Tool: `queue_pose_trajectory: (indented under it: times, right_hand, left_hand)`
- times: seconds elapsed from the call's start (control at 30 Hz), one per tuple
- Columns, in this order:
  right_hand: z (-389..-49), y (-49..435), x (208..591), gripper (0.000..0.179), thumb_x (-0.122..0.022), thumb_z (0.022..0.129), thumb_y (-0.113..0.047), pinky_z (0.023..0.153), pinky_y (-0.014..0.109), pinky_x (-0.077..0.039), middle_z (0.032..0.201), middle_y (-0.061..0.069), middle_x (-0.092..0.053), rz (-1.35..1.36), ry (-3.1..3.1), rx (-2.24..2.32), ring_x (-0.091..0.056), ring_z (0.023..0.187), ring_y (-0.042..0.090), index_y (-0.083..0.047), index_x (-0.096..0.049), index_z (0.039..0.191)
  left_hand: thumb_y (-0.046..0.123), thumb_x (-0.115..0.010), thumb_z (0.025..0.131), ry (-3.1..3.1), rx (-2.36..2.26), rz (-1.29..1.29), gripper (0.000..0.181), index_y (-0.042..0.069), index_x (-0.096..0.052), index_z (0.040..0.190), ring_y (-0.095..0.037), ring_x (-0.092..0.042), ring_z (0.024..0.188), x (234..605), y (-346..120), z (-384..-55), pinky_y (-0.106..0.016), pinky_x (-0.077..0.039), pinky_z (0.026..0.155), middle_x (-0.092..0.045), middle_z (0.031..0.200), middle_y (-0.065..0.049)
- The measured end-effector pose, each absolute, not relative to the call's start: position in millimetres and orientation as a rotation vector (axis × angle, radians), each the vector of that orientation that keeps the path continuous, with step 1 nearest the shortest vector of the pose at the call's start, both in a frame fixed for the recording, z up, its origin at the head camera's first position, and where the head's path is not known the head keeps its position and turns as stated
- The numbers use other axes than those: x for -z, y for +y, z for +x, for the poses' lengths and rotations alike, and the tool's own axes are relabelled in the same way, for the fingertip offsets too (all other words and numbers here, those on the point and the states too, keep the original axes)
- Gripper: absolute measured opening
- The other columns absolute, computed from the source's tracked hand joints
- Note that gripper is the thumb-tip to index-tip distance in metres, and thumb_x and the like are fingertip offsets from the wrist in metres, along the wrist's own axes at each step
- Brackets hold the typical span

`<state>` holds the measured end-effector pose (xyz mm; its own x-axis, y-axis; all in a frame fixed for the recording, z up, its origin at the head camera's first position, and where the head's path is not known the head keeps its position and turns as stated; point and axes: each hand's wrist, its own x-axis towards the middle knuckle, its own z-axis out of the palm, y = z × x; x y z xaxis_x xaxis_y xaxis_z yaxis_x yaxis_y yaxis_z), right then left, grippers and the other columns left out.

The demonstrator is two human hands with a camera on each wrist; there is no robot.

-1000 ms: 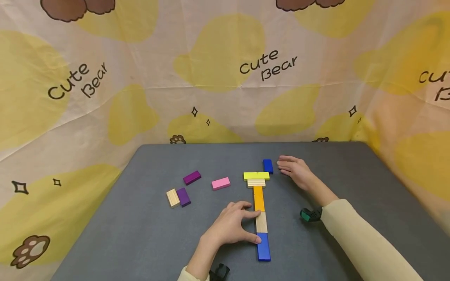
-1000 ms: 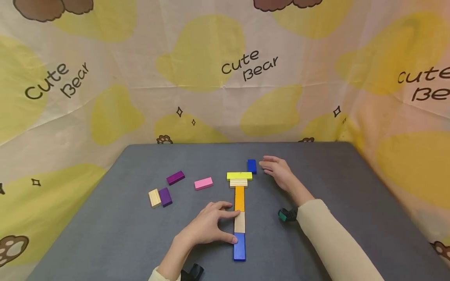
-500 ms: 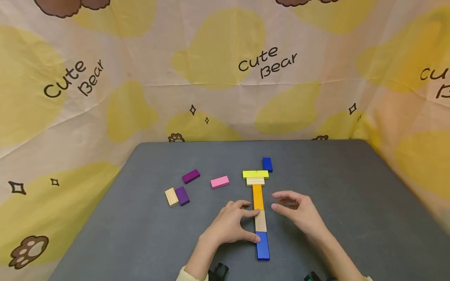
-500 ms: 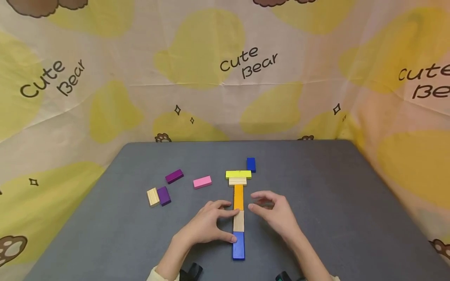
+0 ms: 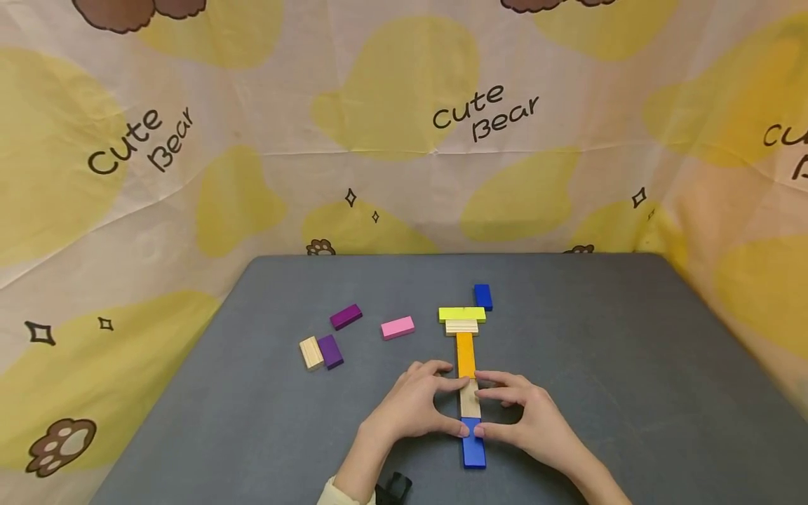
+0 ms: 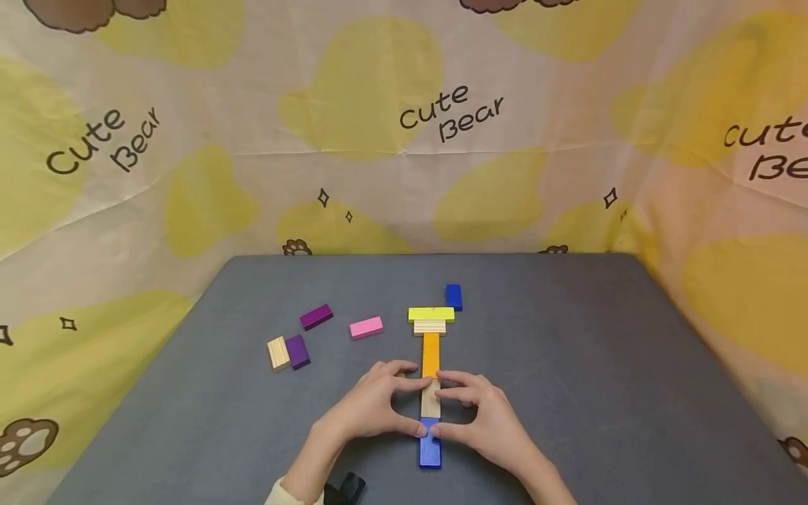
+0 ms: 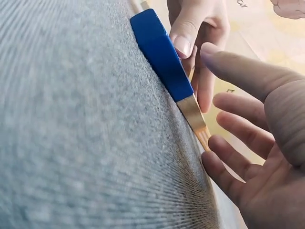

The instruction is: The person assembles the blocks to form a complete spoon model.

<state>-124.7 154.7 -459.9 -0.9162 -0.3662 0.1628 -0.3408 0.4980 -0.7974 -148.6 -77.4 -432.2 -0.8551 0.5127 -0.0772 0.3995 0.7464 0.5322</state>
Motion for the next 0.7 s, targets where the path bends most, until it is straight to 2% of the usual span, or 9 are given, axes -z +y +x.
queue_pose_trajectory:
  times: [0.13, 0.3, 0.5, 0.7]
  right_hand:
    - [-123.8, 154.5, 461.1, 0.05, -0.084, 0.073, -0.048, 0.095, 0.055, -0.041, 0.133, -0.013, -0.057, -0.646, 2.69, 1.412, -0.051, 0.122, 0.02, -0.021, -0.075, 0.114]
    - [-124.8, 154.3, 462.8, 0.055, -0.084, 0.073, -0.048, 0.097, 0.058, -0.038, 0.132, -0.011, -0.057, -0.663, 2.693, 1.379, -0.05, 0.125, 0.024, -0.017, -0.074, 0.117]
    - [-125.2, 153.1, 461.7, 0.054, -0.084, 0.073, -0.049, 0.097, 0.055, -0.04, 0.131, -0.011, -0.058, -0.648, 2.704, 1.353, -0.051, 0.124, 0.023, -0.018, -0.074, 0.116]
    - [-125.2, 151.6, 459.4, 0.053, -0.082, 0.074, -0.051, 0.09, 0.042, -0.05, 0.134, -0.01, -0.056, -0.632, 2.705, 1.304, -0.051, 0.122, 0.023, -0.021, -0.072, 0.117]
  left_hand:
    - [0.059, -0.08, 0.072, 2.719, -0.759, 0.721, 0.074, 0.033, -0.06, 0.137, -0.024, -0.043, 0.117, 432.1, -77.1, -149.1, -0.049, -0.037, 0.1, -0.05, 0.142, 0.0]
    - [0.06, -0.08, 0.072, 2.721, -0.734, 0.717, 0.073, 0.033, -0.059, 0.137, -0.023, -0.043, 0.118, 431.6, -77.8, -149.3, -0.049, -0.038, 0.1, -0.049, 0.142, 0.0]
    - [0.06, -0.079, 0.072, 2.733, -0.718, 0.726, 0.073, 0.034, -0.058, 0.138, -0.022, -0.043, 0.118, 431.2, -78.0, -148.6, -0.047, -0.038, 0.1, -0.049, 0.142, 0.002]
    - [0.059, -0.08, 0.072, 2.736, -0.735, 0.739, 0.073, 0.033, -0.059, 0.137, -0.022, -0.043, 0.117, 431.6, -77.7, -148.8, -0.047, -0.038, 0.1, -0.049, 0.142, 0.001]
